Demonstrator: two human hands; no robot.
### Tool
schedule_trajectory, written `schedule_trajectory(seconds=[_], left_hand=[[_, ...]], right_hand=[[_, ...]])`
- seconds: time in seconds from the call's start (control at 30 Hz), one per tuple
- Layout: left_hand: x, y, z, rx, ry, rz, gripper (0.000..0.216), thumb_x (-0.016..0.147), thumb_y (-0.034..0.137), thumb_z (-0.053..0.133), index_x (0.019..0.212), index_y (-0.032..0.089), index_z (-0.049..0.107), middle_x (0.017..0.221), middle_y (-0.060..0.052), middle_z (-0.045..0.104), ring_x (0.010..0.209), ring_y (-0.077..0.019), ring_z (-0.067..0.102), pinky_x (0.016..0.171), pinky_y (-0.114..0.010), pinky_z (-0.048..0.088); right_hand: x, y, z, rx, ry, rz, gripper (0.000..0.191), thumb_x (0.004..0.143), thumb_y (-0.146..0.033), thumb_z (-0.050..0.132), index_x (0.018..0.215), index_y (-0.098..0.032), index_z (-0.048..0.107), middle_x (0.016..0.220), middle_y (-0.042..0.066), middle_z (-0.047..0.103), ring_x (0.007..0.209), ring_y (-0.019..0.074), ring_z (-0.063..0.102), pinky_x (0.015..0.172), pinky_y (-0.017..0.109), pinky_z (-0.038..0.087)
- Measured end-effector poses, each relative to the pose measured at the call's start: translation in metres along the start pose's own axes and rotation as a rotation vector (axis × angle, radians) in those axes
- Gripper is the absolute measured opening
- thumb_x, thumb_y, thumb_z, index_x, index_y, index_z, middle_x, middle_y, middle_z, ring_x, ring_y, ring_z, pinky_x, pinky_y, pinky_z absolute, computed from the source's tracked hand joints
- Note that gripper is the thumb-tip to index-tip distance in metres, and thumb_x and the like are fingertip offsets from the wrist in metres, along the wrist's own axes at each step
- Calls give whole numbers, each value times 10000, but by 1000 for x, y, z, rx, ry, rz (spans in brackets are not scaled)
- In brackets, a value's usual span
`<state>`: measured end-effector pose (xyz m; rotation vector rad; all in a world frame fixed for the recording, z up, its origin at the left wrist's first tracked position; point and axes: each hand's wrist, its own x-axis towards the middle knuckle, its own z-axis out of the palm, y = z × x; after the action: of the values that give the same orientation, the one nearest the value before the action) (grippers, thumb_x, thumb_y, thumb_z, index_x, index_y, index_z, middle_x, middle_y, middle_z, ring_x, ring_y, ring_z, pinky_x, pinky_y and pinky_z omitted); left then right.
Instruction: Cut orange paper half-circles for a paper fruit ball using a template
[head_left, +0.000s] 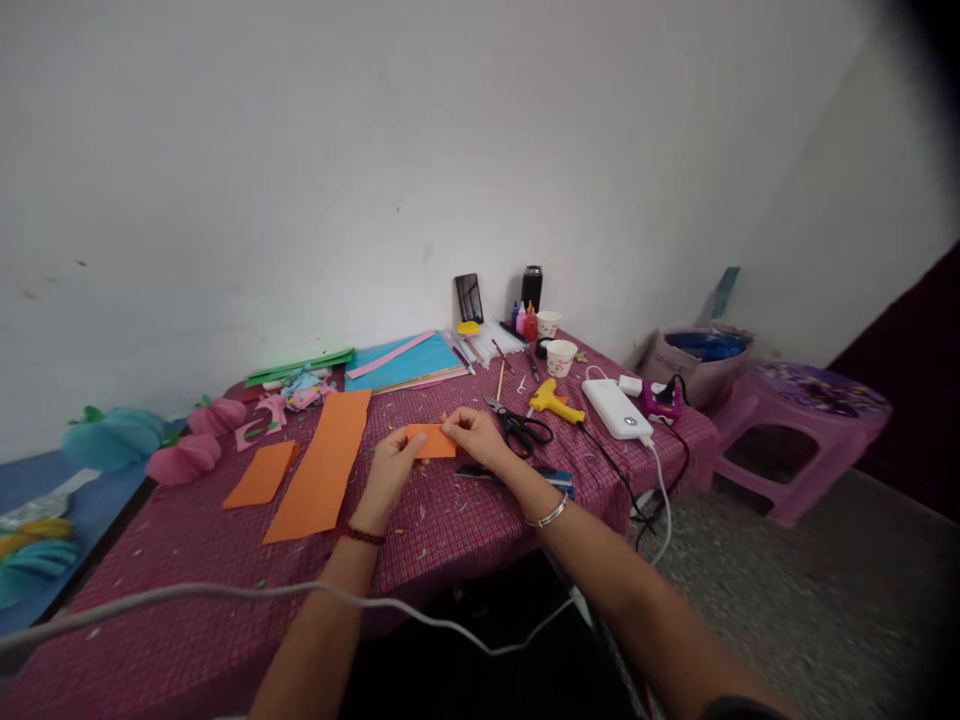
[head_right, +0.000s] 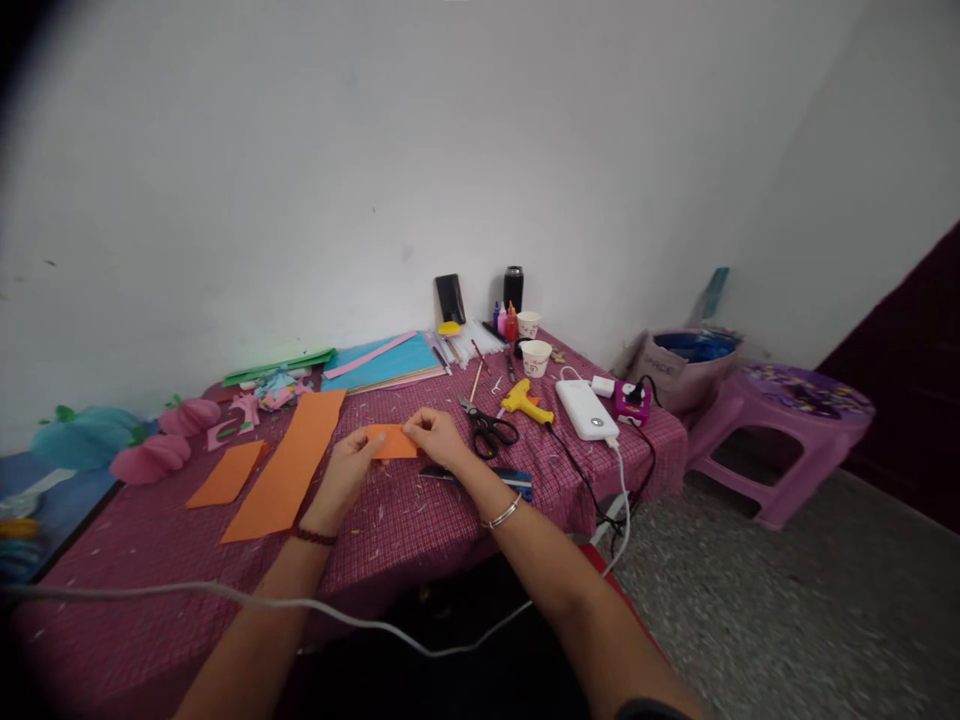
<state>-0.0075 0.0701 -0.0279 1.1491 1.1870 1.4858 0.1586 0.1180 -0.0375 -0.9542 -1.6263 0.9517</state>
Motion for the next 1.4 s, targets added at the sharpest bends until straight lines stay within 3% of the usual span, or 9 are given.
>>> schedule_trajectory(seconds=[0.17,0.27,0.67,0.77,0.97,1.07,1.23,1.3,1.4], left_hand=[[13,-3,-17,-110,314,40,212,692,326,636,664,183,482,519,84,489,447,-60,462,460,-173,352],[18,-1,-28,-191,409,15,242,669,323,609,652,196,404,503,102,443,427,-51,435,456,-166,350],[11,0,-16,-182,183,-89,293,589,358,762,741,157,612,617,18,619,474,-106,516,464,-227,381],[11,1,-15,-168,120,-51,349,536,339,807,774,165,619,679,9,651,591,-138,581,567,-245,430],[10,0,-16,-134,9,-13,348,579,392,779,796,156,643,722,-18,666,717,-184,621,712,-305,478],[7,2,-12,-97,-63,-10,311,631,385,761,820,155,670,781,-44,675,752,-201,629,728,-326,490],[-1,10,-2,145,-97,222,129,652,271,765,709,188,685,1156,-91,611,1174,-249,515,980,-343,396],[-1,9,1,233,-89,298,78,663,227,743,675,193,675,1105,-87,631,1133,-247,533,988,-358,382],[1,3,2,232,-21,261,88,661,185,716,730,191,661,836,-39,649,833,-191,589,838,-328,445]], right_hand=[[8,8,-11,-262,192,80,248,898,-265,383,928,-158,605,953,78,649,902,180,591,818,304,453],[8,11,-16,-454,187,135,191,859,-196,449,915,-159,628,969,96,655,956,204,580,889,340,419],[-6,0,-12,-887,-17,196,488,667,-450,716,1030,-128,658,1171,209,576,1143,369,475,928,498,357],[-4,2,-12,-877,-38,192,484,648,-435,735,1011,-127,651,1178,205,578,1131,362,483,920,468,360],[-1,5,-7,-719,-101,88,132,819,-217,560,933,-180,615,940,91,682,875,216,605,754,299,401],[-2,3,-5,-620,-107,11,150,841,-158,514,963,-186,596,920,77,691,811,199,612,693,276,400],[-9,-5,-3,-403,-241,-141,149,839,-184,563,976,-199,620,932,34,696,804,169,620,687,242,422],[-10,-5,-3,-314,-299,-173,146,821,-199,591,958,-198,639,903,16,693,792,161,618,694,235,428],[-9,-1,-1,-202,-308,-169,158,786,-159,593,931,-181,650,869,6,681,783,154,608,707,235,434]])
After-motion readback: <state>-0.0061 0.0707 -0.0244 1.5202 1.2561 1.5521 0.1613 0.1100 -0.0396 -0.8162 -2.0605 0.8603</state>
